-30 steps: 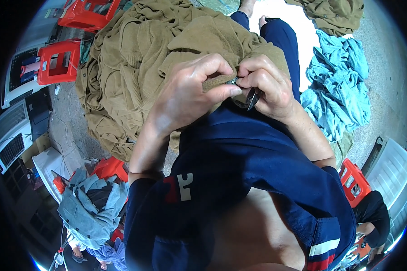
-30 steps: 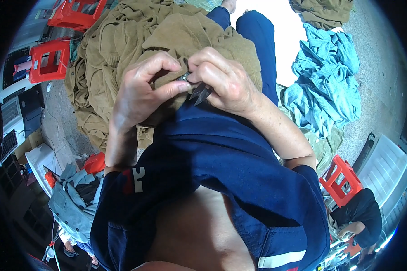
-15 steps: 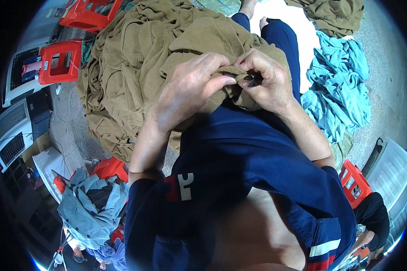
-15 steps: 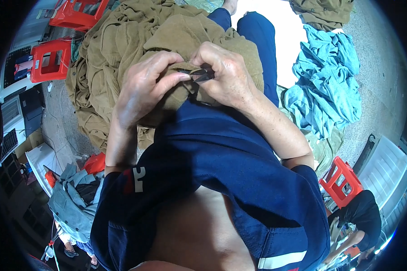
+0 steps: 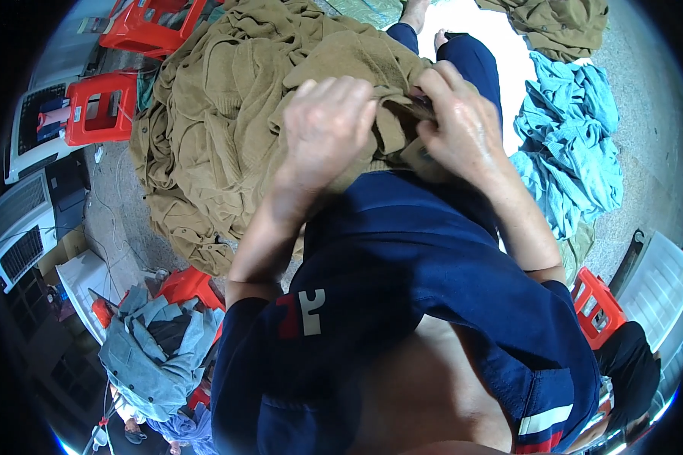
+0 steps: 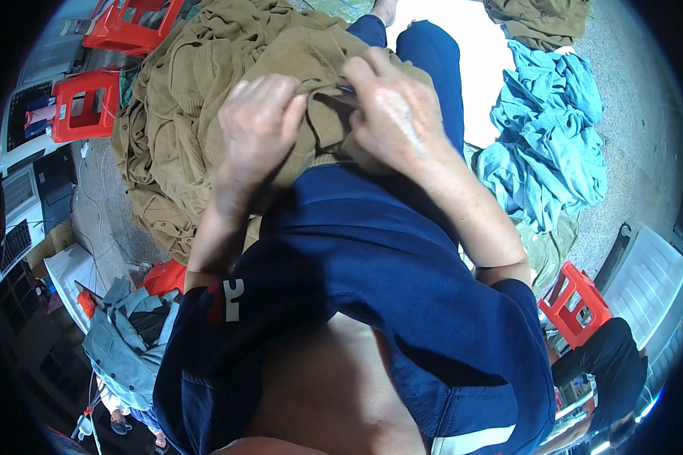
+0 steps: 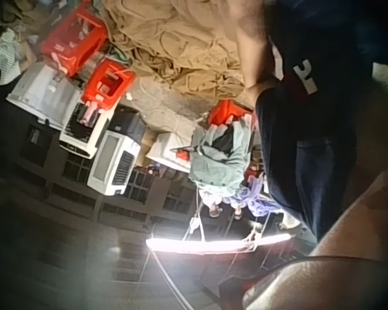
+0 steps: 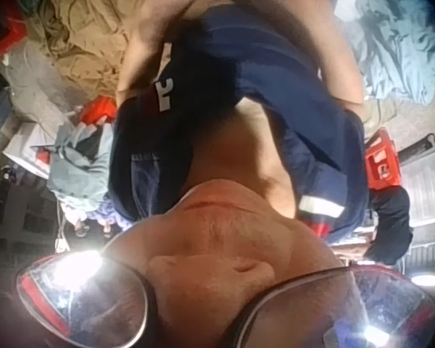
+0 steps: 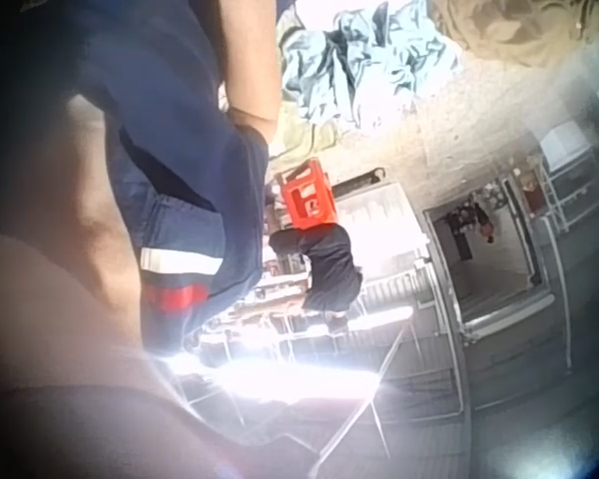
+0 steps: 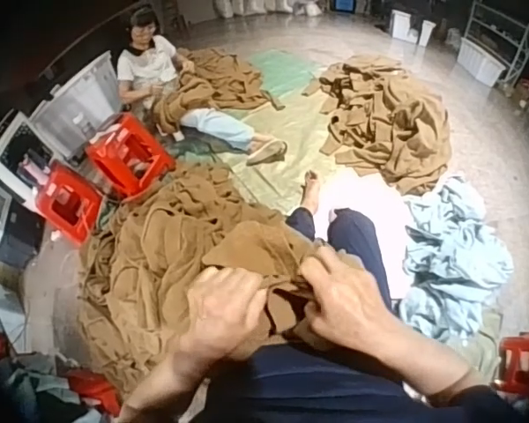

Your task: Inspecting and buttoning brown knit sweaters in a factory setting.

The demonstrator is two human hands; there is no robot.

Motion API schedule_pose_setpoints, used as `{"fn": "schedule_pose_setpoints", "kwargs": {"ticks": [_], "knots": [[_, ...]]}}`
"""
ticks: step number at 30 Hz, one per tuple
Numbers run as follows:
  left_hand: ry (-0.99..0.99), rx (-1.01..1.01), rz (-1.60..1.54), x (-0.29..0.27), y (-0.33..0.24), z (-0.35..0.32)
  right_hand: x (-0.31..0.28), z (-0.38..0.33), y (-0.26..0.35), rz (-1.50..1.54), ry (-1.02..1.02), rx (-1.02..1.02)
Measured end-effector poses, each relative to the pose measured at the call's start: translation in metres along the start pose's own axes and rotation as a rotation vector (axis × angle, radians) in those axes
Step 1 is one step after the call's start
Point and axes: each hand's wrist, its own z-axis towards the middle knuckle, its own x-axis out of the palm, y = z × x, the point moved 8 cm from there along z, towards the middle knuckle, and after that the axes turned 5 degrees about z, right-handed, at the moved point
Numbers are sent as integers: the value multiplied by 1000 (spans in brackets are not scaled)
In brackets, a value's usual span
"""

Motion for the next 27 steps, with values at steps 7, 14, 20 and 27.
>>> {"fn": "schedule_pose_setpoints", "kwargs": {"ticks": [7,14,20,27], "knots": [[777,-394,-438,-2,57,-34,-32,-37,-75,192,236,185],[792,-352,-379,-14,76,-63,-30,-57,-52,589,14,56],[790,-570,-545,-24,93,-84,15,-63,-42,264,215,64],[620,-678,-769,-41,103,-94,13,-60,-39,377,111,115]]}}
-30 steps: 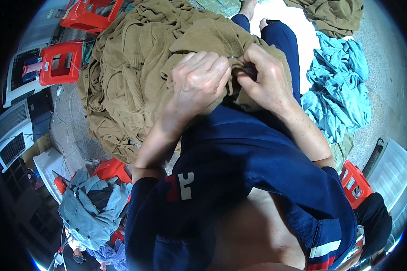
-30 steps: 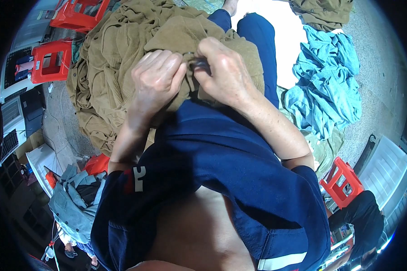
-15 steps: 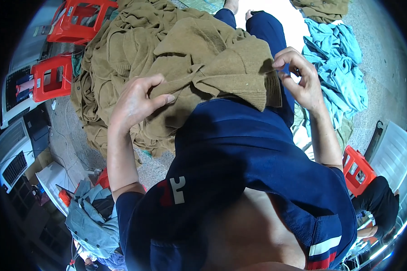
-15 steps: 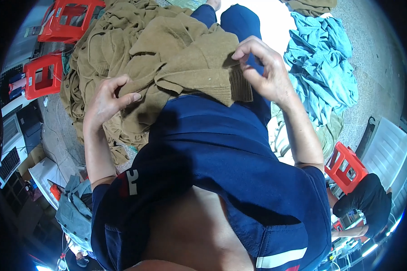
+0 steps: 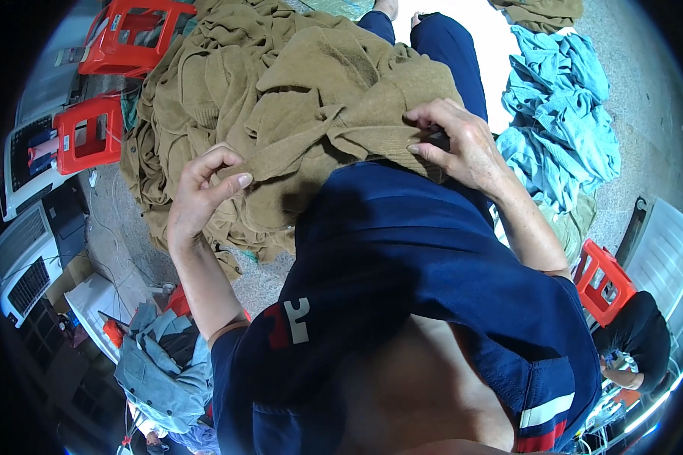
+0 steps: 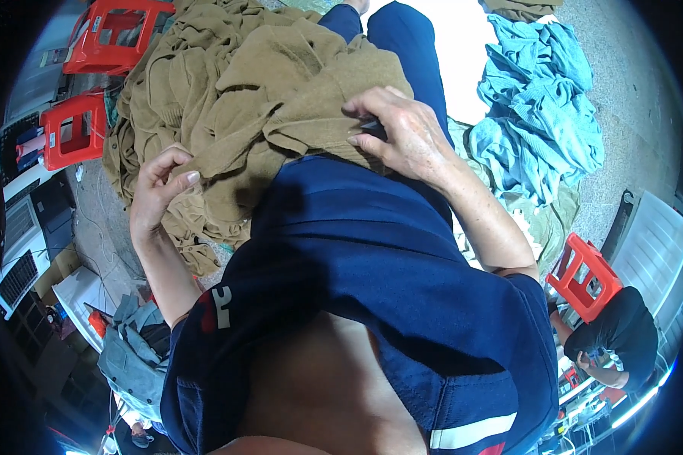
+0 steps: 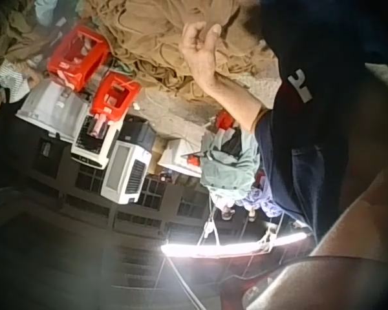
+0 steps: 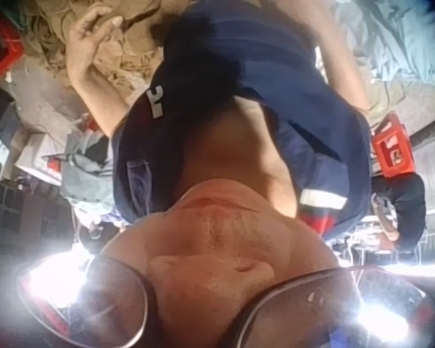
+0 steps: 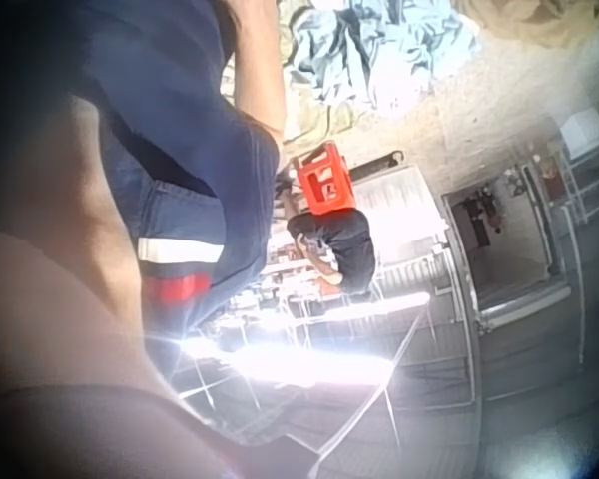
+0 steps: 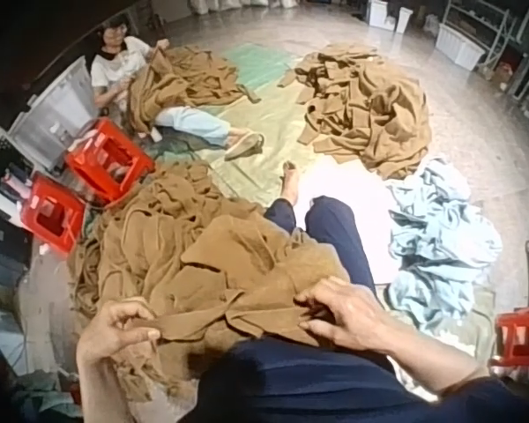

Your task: Inspecting and buttoning brown knit sweaters in a factory setting.

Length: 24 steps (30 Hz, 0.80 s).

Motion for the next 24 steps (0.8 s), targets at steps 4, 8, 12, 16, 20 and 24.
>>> {"fn": "schedule_pose_setpoints", "kwargs": {"ticks": [4,8,12,16,20,24], "knots": [[-33,-58,-291,5,-10,-3,0,2,8,-89,35,-140],[-23,103,-602,17,-35,12,-33,-8,65,-326,-394,-677],[-115,93,-626,45,-92,28,-29,-13,112,-382,-491,-976],[-69,321,-396,75,-117,47,-16,-2,114,-309,-504,-1007],[-165,322,-218,72,-106,46,-9,8,100,-176,-478,-895],[-222,264,-307,67,-94,52,-1,11,106,-136,-482,-908]]}}
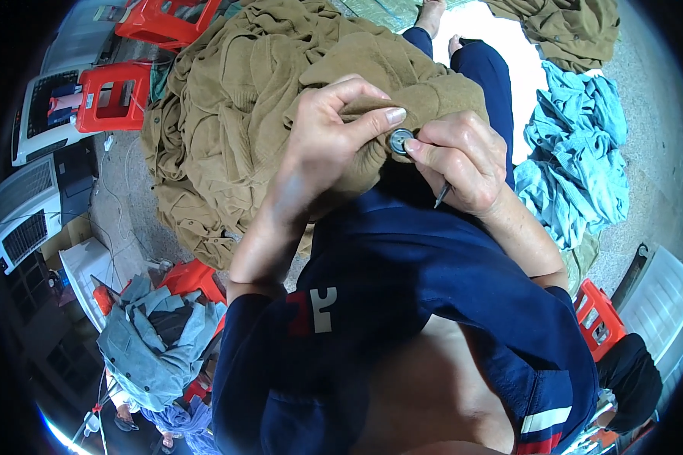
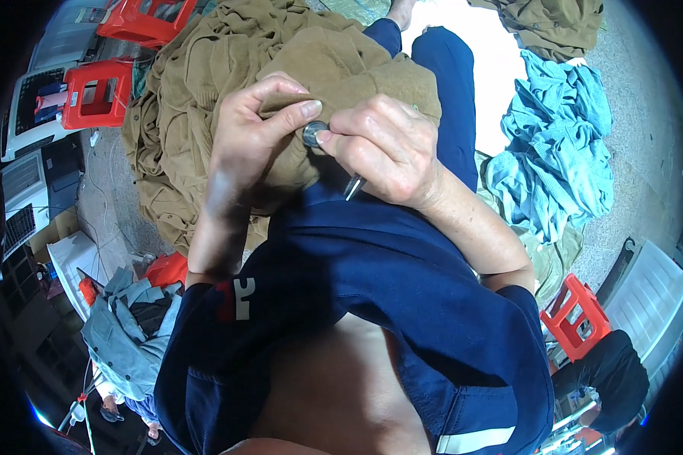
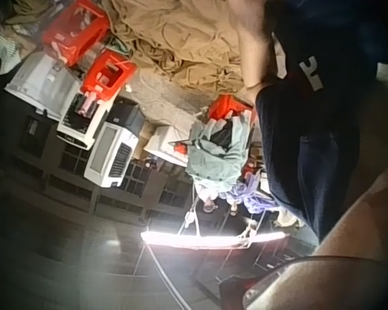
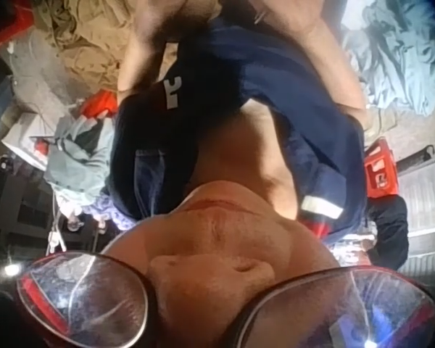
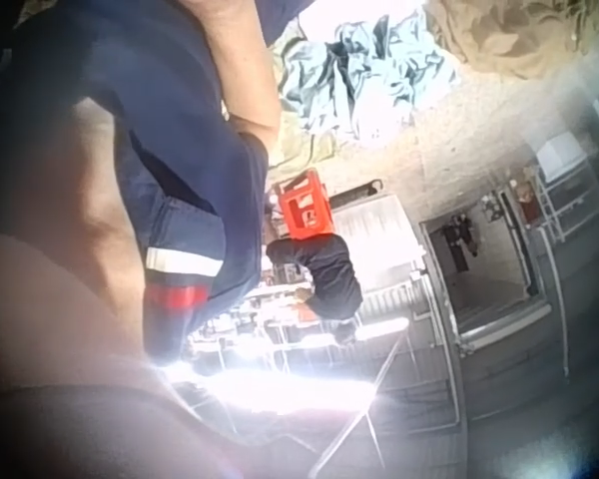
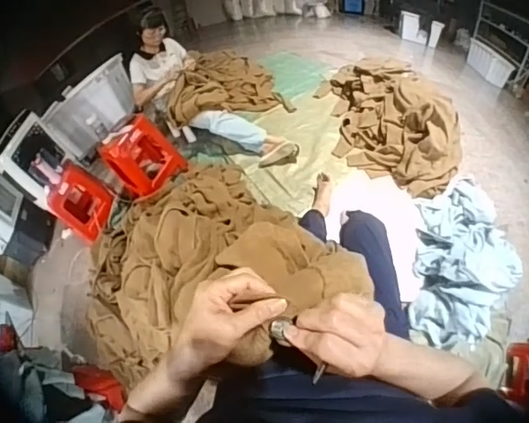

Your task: Inspecting and buttoning brown knit sweaters in a factory setting.

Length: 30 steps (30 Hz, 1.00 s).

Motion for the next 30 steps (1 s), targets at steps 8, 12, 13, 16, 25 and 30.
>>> {"fn": "schedule_pose_setpoints", "kwargs": {"ticks": [8,12,13,16,25,30], "knots": [[100,-87,-130,-1,-1,-8,8,2,-7,19,-28,42],[183,144,187,4,-15,-16,13,0,-4,39,12,83],[181,137,182,3,-12,-16,15,-1,-4,79,12,122],[178,169,171,2,-10,-19,18,-4,-9,154,46,192],[-55,122,290,-8,-10,-24,35,-28,-43,400,212,833],[-45,257,303,-8,-7,-23,39,-37,-50,526,172,939]]}}
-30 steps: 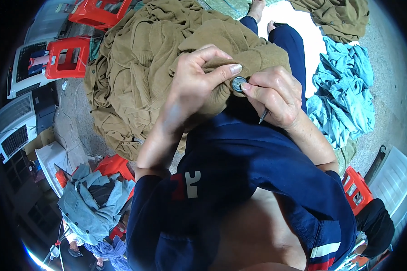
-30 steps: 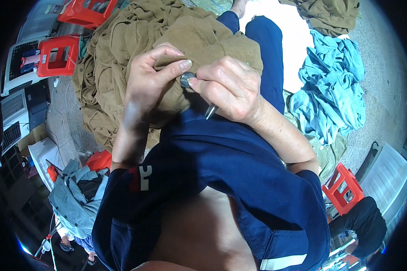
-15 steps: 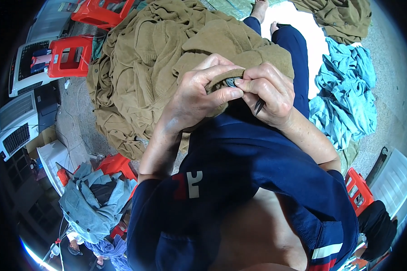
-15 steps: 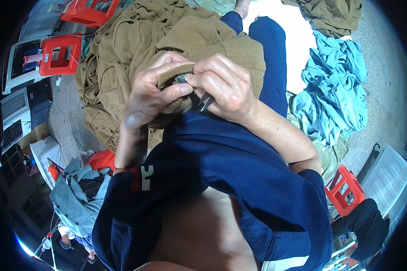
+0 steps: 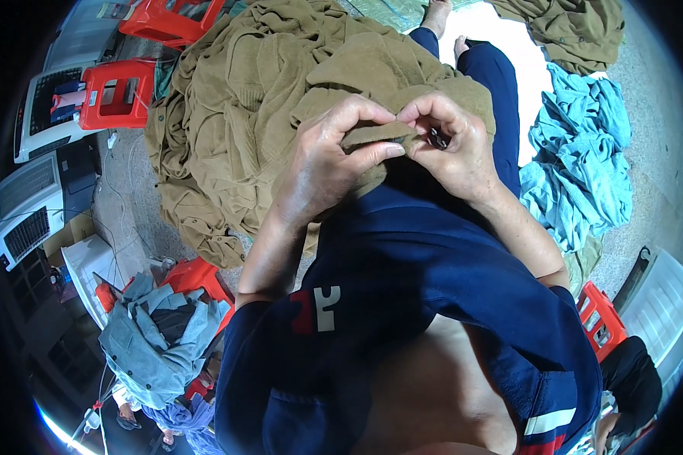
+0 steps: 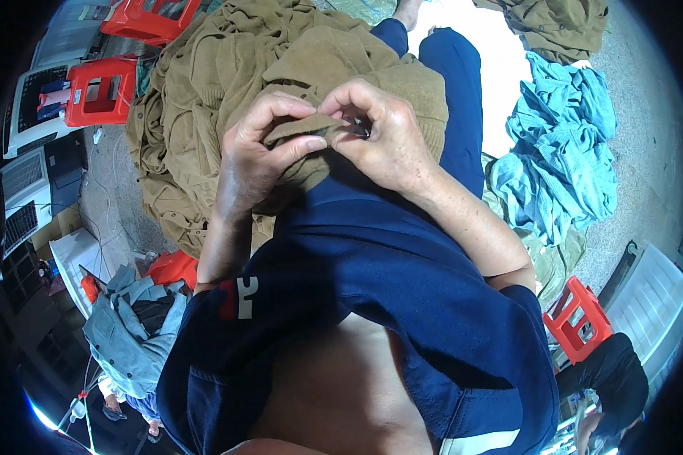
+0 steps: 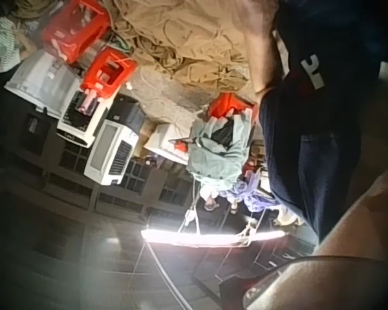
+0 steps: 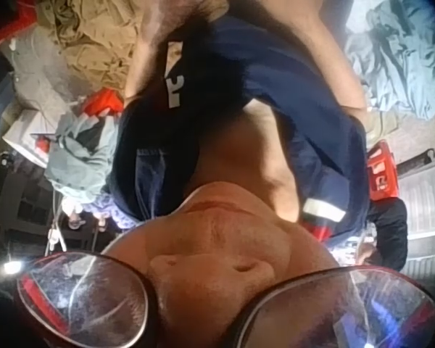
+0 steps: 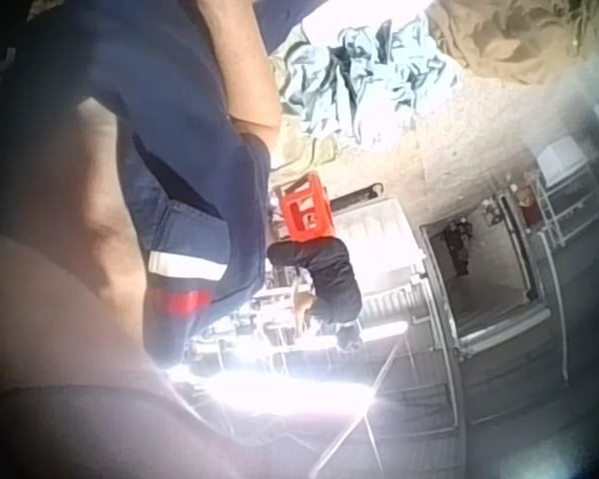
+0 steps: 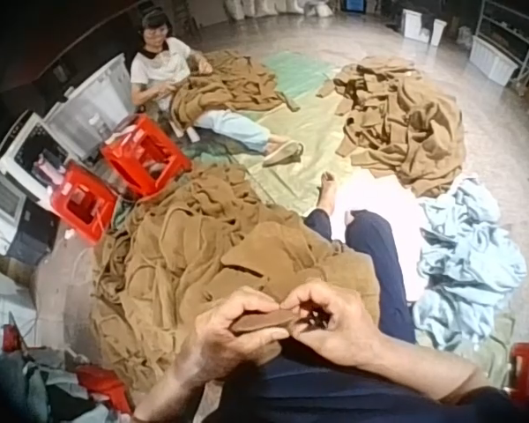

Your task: Inspecting and buttoning brown knit sweaters in a factory setting.

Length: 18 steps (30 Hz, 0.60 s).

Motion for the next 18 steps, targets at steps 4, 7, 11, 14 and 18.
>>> {"fn": "schedule_pose_setpoints", "kwargs": {"ticks": [4,7,11,14,18], "knots": [[12,23,-7,1,1,-3,2,-1,4,-40,81,-105],[66,-110,6,-1,5,-3,3,0,4,31,105,-34],[224,-471,-375,8,37,-6,5,-2,-11,160,88,90],[243,-579,-637,16,40,-9,4,-5,-14,114,65,30],[230,-614,-716,18,35,-10,1,-5,-7,63,65,-72]]}}
